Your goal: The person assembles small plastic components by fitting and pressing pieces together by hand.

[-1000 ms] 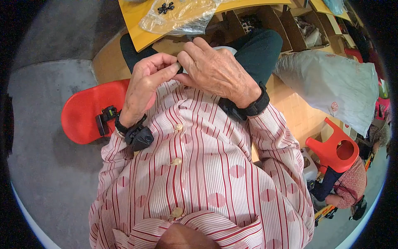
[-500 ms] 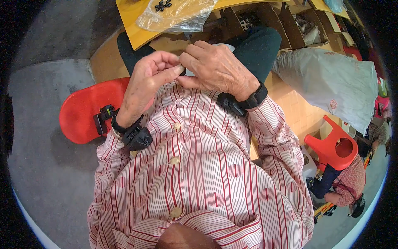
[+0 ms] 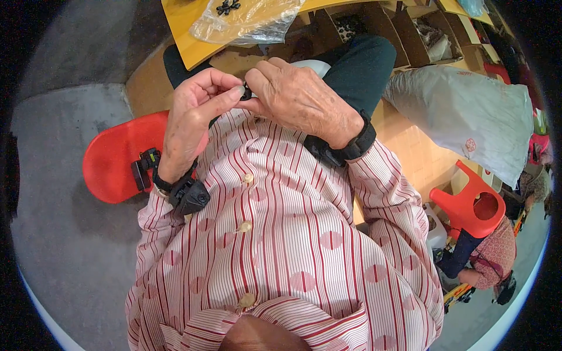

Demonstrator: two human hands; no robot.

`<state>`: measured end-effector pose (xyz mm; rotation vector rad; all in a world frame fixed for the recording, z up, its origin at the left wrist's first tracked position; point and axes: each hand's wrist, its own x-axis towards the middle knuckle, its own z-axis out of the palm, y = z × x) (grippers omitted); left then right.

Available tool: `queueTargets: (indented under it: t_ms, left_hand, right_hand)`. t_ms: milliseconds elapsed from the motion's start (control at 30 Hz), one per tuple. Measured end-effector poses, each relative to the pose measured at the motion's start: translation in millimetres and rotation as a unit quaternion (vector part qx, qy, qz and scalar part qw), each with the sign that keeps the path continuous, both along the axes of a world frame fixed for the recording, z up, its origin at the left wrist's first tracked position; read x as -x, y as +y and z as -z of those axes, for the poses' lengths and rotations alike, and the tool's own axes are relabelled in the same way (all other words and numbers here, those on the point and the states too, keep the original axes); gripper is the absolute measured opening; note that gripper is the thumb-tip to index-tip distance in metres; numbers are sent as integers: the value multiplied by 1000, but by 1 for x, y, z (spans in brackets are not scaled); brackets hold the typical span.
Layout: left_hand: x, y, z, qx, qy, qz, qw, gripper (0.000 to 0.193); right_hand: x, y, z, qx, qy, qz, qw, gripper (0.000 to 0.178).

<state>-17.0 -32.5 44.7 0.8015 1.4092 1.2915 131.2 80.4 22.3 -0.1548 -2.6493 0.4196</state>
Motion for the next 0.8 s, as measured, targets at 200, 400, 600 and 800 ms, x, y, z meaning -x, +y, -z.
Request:
queueTargets:
  t_ms: [200,400,600,800]
  left_hand:
    - [2,0,2,20,-37,8,999,14]
    - [1,1,0,31,-24,8,999,14]
    - [2,0,6,23,-68,5,997,18]
    - [3,-1,7,19,-149,-16,989,23]
  right_hand:
    - [1,-2,-2,32,-17,-7,999,32]
    - [1,-2,0,45,-3,-17,999,30]
    - [3,0,2,48,-1,-18,999,30]
    - [2,3,4,35,23,-17,999,33]
